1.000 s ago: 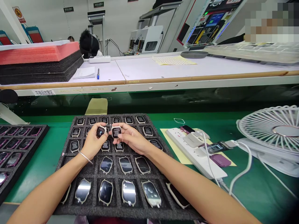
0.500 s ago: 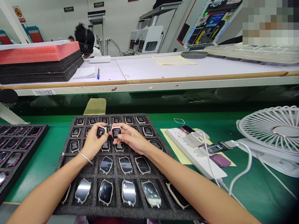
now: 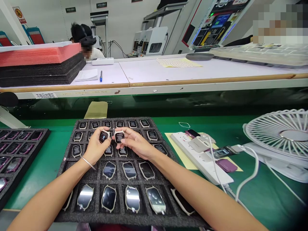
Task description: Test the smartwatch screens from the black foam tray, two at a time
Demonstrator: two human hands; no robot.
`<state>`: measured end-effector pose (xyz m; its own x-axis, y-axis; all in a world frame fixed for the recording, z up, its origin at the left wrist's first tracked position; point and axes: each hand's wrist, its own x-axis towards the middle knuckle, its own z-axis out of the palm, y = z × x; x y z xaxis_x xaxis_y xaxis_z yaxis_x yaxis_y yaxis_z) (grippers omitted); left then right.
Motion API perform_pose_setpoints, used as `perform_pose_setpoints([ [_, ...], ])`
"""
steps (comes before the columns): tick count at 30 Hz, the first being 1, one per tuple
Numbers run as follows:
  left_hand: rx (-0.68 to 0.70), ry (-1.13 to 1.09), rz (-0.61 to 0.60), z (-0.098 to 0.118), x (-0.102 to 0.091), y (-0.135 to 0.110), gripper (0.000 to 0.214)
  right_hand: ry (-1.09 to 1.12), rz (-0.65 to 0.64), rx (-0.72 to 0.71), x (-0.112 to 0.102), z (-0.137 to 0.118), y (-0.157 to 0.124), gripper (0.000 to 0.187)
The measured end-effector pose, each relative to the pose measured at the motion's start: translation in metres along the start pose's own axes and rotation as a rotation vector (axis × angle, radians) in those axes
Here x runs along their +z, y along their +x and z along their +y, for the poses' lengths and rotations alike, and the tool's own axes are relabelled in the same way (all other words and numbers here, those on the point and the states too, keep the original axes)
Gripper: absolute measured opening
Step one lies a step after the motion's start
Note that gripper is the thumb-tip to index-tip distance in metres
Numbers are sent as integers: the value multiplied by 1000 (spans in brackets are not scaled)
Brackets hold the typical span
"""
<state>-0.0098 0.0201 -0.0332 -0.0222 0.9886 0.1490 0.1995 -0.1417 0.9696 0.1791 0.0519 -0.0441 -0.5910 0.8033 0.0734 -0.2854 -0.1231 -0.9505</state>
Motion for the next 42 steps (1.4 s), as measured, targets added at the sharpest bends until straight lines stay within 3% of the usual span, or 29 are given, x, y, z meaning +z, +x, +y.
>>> perform_pose_setpoints([
  [24, 13, 14, -18, 0, -1, 0, 37, -68, -8, -13, 0, 1, -1, 39],
  [29, 26, 35, 21, 0, -2, 0, 36, 13, 15, 29, 2, -1, -1, 39],
  [35, -159, -246, -71, 9, 1, -2, 63, 185, 92, 61, 1, -4, 2, 37],
  [42, -216, -451, -97, 16, -2, -2, 46, 161, 109, 29, 1, -4, 1, 39],
])
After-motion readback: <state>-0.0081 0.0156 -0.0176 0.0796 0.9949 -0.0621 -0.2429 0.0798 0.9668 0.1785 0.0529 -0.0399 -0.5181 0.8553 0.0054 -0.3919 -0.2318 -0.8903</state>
